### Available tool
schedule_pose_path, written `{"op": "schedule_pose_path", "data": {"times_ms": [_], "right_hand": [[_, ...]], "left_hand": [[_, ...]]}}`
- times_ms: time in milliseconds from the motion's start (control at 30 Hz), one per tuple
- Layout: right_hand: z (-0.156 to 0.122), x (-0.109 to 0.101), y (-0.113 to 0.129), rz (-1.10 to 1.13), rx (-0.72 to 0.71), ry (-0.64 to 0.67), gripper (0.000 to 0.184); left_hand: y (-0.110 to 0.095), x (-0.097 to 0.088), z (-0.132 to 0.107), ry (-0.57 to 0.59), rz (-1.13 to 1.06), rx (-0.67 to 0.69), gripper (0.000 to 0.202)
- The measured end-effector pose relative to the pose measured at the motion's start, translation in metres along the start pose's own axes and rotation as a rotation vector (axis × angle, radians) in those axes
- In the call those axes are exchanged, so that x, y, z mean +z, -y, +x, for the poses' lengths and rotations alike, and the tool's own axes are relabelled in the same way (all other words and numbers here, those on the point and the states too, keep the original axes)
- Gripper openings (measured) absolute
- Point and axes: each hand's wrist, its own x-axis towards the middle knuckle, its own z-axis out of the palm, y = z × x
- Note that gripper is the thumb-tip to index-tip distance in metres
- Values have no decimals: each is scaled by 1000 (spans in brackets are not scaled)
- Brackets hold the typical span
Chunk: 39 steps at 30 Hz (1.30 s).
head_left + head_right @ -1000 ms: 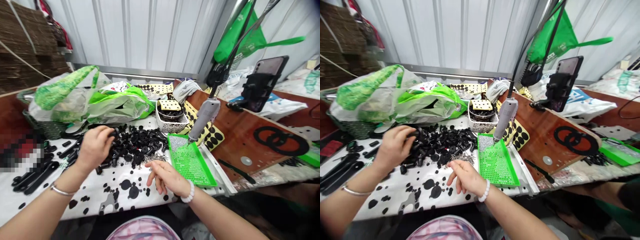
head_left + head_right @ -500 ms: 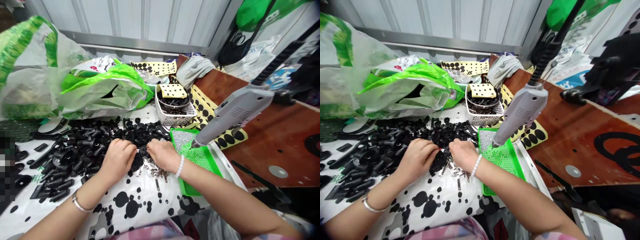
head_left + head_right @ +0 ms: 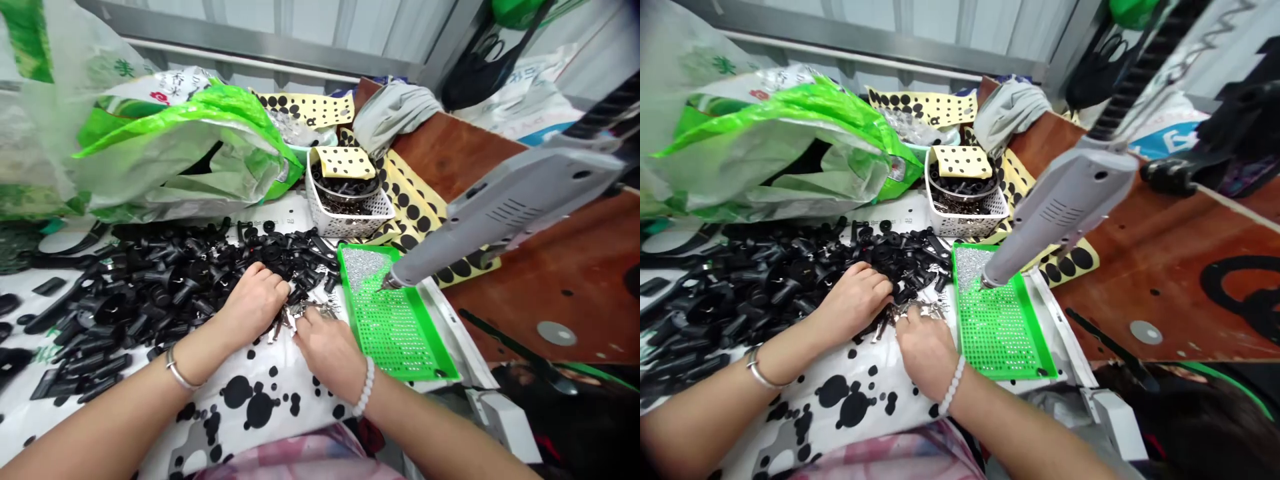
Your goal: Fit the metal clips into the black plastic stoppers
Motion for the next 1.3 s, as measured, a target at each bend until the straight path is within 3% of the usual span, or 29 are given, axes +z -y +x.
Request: {"op": "schedule_pose_path", "data": {"times_ms": [200,467,567,667,767,867,967,1067,1167,1300], "right_hand": [[8,8,3,-14,1,-44,18],[8,-5,-5,67,83,-99,15],[4,-12,0,250,-25,-104,17],[0,-14,7,529,-164,-105,18],[-4,-12,11,680,-185,-156,17],[-11,-9,10,761,-237,-254,16],[-20,-7,7,739,-372,-342,26],[-28,-4,4,660,-458,-417,28],[-33,-1,0,659,-405,-502,24],[-36,-1,-5,775,-291,-603,18]], "left_hand": [[1,-14,-21,-54,0,-122,26],[-40,-19,-61,-198,-353,-285,16],[-50,-16,-65,-211,-474,-394,22],[-51,-14,-66,-187,-574,-433,16],[-49,-13,-69,-184,-653,-440,20],[-47,-16,-70,-156,-883,-588,23],[-46,-20,-68,-39,-1222,-803,30],[-47,-23,-66,135,-1411,-874,34],[-46,-22,-62,174,-1285,-825,35],[-33,-17,-45,-31,-703,-657,22]]}}
